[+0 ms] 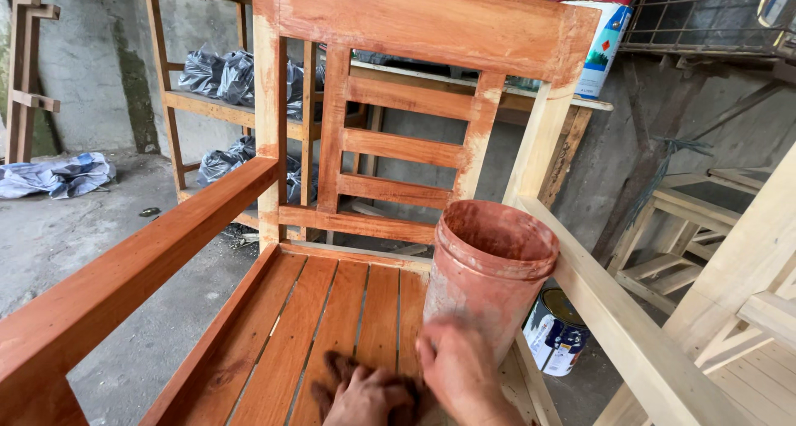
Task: The person applies reddish-brown stain to a wooden chair using a cloth. They repeatedly dip the cloth into a bucket and wipe the seat slats, armrests, and backrest, spreading the stain across the surfaces.
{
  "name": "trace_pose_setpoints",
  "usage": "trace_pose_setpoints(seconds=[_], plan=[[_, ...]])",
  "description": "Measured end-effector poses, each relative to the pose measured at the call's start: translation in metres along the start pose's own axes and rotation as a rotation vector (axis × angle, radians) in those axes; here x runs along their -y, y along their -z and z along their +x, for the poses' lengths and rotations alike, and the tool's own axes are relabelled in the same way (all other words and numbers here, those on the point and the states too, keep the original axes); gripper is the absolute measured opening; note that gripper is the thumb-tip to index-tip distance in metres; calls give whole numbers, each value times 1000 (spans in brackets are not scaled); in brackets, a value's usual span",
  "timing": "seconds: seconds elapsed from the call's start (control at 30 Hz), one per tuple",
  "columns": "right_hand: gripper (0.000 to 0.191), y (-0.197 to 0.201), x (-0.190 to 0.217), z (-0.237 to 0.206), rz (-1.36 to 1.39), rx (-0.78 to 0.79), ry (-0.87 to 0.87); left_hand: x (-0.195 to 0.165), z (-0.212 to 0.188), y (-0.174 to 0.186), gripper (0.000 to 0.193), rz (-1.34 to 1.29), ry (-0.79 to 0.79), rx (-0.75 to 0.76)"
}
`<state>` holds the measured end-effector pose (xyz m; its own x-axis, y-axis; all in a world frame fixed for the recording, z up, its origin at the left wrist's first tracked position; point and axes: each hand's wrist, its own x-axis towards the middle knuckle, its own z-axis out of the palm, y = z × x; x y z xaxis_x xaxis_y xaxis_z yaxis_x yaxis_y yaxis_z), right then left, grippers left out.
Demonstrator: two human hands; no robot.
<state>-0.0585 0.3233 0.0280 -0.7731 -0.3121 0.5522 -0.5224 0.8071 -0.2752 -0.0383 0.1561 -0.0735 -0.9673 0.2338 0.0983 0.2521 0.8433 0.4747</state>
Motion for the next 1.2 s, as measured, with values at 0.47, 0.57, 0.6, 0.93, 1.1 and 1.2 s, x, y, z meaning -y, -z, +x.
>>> trace_pose_setpoints(seconds=[0.47,0.57,0.6,0.93,1.1,1.2], plan=[[58,93,29,68,-435,-112,-355,7,90,18,31,48,-61,-198],[80,94,27,72,-407,22,-469,10,117,31,36,21,-40,-219],[76,95,28,73,-402,43,-477,10,123,33,40,14,-24,-230],[60,99,31,77,-394,109,-552,21,81,8,37,12,-14,-132],[59,99,29,85,-403,137,-584,28,38,-24,27,8,-53,-206],[57,95,28,86,-401,110,-603,32,38,-26,29,19,3,-55]])
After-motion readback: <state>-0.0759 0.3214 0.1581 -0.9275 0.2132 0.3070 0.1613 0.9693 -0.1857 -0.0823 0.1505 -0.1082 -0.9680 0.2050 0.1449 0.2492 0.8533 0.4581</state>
